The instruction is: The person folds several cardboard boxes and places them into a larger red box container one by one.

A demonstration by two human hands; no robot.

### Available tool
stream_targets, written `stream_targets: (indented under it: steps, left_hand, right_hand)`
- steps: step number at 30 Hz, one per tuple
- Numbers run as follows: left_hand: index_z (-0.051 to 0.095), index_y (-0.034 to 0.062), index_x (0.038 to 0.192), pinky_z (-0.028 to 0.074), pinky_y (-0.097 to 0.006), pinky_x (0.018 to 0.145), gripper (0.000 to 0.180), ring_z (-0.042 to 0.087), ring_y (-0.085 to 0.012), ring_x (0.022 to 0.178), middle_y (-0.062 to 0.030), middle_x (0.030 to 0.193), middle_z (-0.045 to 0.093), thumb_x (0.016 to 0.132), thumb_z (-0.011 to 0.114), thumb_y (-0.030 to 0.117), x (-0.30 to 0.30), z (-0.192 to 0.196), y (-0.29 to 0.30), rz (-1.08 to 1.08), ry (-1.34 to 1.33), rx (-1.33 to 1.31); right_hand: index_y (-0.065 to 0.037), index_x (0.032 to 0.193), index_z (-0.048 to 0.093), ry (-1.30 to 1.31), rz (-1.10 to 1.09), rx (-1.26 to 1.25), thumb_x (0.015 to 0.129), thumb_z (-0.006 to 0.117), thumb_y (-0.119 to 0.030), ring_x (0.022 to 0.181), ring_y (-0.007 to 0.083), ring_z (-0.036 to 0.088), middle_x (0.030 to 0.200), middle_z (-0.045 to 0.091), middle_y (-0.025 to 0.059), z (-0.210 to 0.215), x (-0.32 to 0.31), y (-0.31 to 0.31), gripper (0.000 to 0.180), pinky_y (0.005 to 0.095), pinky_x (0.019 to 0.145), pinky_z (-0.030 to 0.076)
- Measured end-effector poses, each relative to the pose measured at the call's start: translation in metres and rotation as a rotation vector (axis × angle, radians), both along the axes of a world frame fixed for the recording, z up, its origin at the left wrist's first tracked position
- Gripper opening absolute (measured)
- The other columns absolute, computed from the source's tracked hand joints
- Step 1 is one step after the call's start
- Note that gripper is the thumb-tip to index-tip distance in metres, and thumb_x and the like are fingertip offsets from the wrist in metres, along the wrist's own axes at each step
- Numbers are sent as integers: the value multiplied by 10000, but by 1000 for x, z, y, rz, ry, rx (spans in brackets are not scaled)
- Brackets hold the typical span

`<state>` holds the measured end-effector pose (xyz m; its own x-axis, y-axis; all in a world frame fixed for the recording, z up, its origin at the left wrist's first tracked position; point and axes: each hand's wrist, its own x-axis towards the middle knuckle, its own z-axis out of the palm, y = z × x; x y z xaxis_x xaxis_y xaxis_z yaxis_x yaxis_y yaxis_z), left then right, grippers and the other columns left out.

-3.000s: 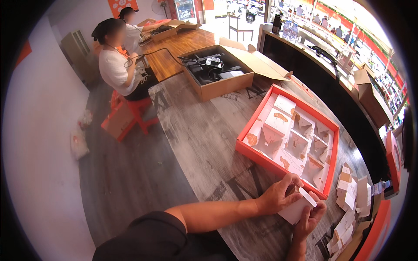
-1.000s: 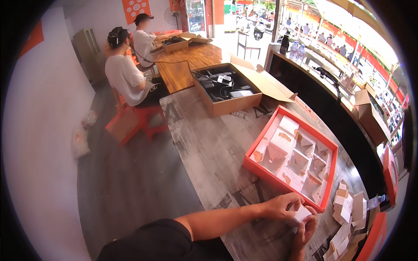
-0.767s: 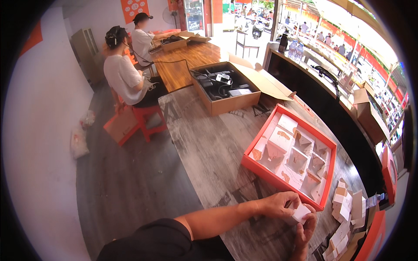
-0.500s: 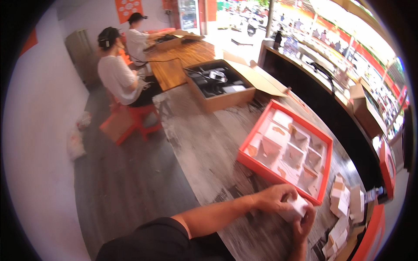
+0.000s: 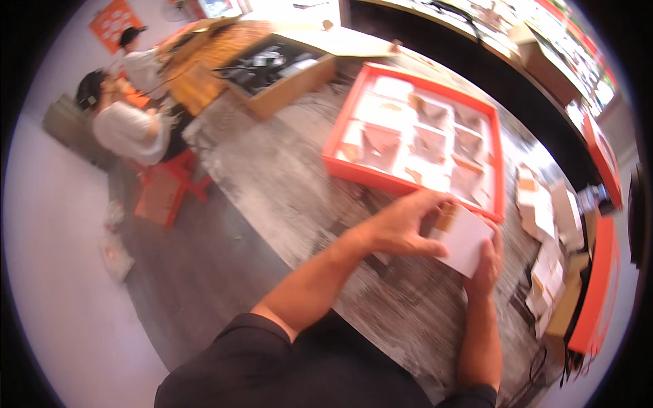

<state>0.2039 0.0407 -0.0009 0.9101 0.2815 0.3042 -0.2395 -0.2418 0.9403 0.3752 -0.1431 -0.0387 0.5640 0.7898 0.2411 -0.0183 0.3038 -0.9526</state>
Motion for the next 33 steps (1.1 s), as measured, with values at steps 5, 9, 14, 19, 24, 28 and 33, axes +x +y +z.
stream_targets:
  steps: [5,9,14,19,24,28,33]
  left_hand:
    - [219,2,1582,445,-395,1094,1273,523,-272,1289,-178,1424,500,617,981,332,14,-4,-15,-95,-170,-38]
    - [157,11,1593,401,-399,1156,1234,484,-283,1364,-211,1454,472,636,923,157,13,-1,-33,-109,-253,-167]
    - [325,12,1492,424,-433,1127,1058,506,-338,1337,-208,1413,496,640,922,202,14,-5,-41,159,-322,-52]
    - [435,21,1436,436,-459,1081,998,534,-377,1250,-194,1371,512,605,937,249,14,-2,-30,289,-409,249]
    - [487,39,1410,406,-486,1088,969,502,-383,1268,-178,1363,517,592,933,305,3,1,-28,379,-367,429]
    - [483,58,1428,388,-512,1097,997,493,-398,1280,-180,1365,521,609,940,397,6,13,-28,302,-293,489]
    - [443,3,1448,392,-431,1121,1164,494,-354,1325,-209,1407,506,556,959,544,1,7,-5,238,-190,318]
  right_hand:
    - [-13,1412,493,466,73,90,1037,412,-378,1202,262,608,1323,612,131,16,-15,0,529,417,1039,484]
    - [-12,1454,454,531,230,56,1037,420,-368,1206,291,616,1355,599,148,-8,-6,-1,550,431,1034,493]
    - [-12,1482,396,313,150,14,1028,469,-432,1199,322,609,1365,560,155,-31,-1,-12,623,459,1013,507]
    - [-12,1508,360,-132,-44,-121,988,511,-575,1259,329,558,1412,515,164,-70,18,-26,781,471,1060,461]
    - [-25,1542,324,395,286,118,1017,452,-588,1407,334,419,1522,439,159,-31,-12,-11,780,488,1177,309]
    - [-45,1561,316,513,397,122,1034,403,-598,1465,336,358,1581,394,161,-39,0,-25,769,500,1218,244]
    - [-56,1540,369,746,388,222,1035,350,-571,1429,343,418,1550,447,149,-39,3,-21,721,534,1194,294]
